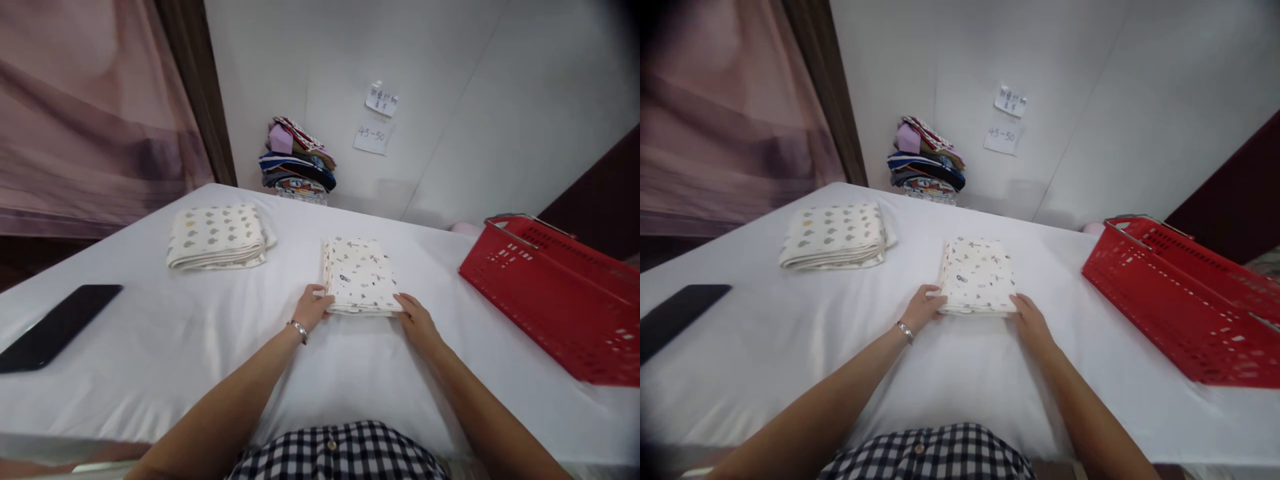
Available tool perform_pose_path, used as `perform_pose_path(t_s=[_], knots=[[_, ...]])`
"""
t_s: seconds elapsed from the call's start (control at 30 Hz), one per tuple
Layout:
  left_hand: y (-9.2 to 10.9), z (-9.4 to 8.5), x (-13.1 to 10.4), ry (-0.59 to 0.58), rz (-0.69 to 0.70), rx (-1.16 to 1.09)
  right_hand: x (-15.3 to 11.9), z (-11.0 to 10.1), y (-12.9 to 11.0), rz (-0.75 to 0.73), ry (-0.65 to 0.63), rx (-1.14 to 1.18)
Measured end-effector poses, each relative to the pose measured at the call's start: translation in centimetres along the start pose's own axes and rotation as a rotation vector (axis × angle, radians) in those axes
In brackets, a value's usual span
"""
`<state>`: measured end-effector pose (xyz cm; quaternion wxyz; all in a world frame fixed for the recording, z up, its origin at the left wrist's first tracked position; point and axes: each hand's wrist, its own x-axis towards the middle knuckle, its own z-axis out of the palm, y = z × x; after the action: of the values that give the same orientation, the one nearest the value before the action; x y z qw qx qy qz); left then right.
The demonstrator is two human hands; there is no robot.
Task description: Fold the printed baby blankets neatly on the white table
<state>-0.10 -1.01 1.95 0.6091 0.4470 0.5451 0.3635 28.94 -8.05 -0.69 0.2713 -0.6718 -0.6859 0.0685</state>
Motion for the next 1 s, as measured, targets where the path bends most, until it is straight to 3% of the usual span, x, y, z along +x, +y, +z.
perform_pose_path(t_s=[0.1, 0.3, 0.4, 0.5, 0.57, 0.67, 0.73, 0.87, 1.0], knots=[[-0.4, 0.4, -0.4, -0.043, -0.023, 0.047, -0.4, -0.1, 1.4, -0.007, 0.053, 0.035], [-1.1, 1.0, -1.0, -0.103, -0.090, 0.065, -0.1, -1.2, 3.2, 0.067, -0.160, 0.028], [-1.1, 1.0, -1.1, -0.103, -0.089, 0.064, 1.6, -2.6, 1.6, -0.006, -0.193, 0.011], [-1.2, 0.9, -1.1, -0.096, -0.077, 0.073, 4.3, -2.9, -2.2, -0.114, -0.254, 0.091], [-1.3, 0.9, -1.1, -0.097, -0.061, 0.080, 6.5, -2.0, -5.4, -0.181, -0.318, 0.153], [-1.6, 0.9, -0.9, -0.102, -0.031, 0.082, 10.0, 0.5, -9.7, -0.286, -0.294, 0.126], [-1.8, 0.8, -0.8, -0.100, -0.015, 0.083, 12.0, 2.7, -11.3, -0.329, -0.268, 0.025], [-1.9, 0.7, -0.6, -0.102, -0.025, 0.077, 14.1, 6.8, -11.4, -0.230, -0.403, -0.187], [-1.8, 0.5, -0.7, -0.113, -0.051, 0.063, 14.7, 8.1, -10.0, -0.184, -0.469, -0.184]])
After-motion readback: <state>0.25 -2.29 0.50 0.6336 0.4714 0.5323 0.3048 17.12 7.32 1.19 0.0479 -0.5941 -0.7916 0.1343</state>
